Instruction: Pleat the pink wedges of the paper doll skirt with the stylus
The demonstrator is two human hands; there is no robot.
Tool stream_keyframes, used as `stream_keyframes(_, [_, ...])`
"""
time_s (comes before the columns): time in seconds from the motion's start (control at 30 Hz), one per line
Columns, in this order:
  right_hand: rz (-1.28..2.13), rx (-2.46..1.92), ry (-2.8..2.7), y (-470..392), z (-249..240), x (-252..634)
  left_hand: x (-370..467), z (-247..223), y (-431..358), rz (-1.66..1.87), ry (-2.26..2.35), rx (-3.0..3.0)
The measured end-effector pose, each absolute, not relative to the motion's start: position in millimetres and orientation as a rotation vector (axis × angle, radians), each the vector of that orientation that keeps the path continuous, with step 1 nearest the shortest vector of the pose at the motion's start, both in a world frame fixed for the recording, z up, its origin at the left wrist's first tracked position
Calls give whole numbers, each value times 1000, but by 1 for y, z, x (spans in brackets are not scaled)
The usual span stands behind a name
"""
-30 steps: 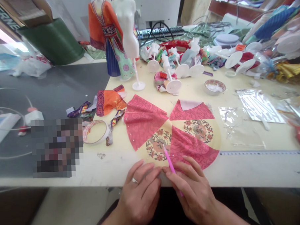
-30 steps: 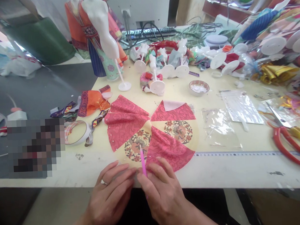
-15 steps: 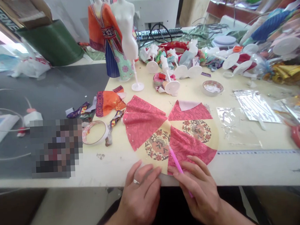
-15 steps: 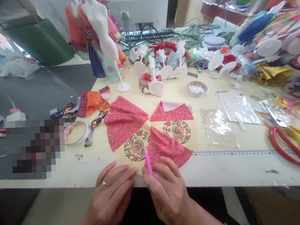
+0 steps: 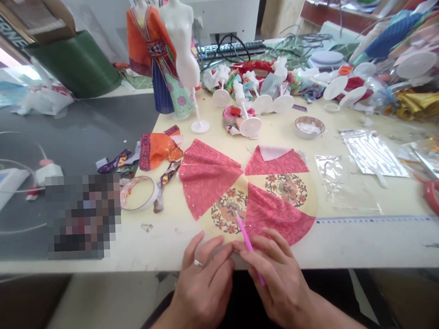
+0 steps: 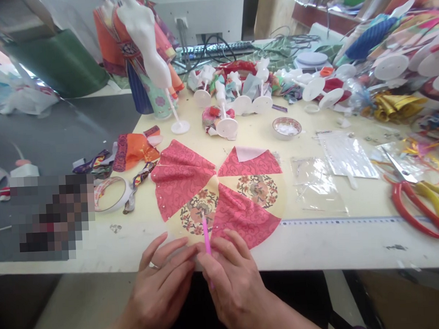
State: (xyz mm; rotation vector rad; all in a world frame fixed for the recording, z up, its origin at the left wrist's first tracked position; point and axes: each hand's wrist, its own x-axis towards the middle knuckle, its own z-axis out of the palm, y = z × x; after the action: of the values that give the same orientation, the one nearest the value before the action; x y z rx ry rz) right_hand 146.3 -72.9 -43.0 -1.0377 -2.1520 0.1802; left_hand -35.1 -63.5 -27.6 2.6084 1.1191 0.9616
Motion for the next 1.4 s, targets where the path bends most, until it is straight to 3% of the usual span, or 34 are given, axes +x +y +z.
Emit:
stream_keyframes(0.3, [105, -1036, -2238, -78, -49, 149, -39, -27, -61, 1042, 1149, 2582])
stream_keyframes(0.7, [317, -1026, -2046, -75, -47, 158, -40, -28, -61, 994, 1122, 2626])
stream_keyframes(1.4, [62, -957, -2304, -77, -47, 162, -37, -31, -61, 1027, 956, 2721])
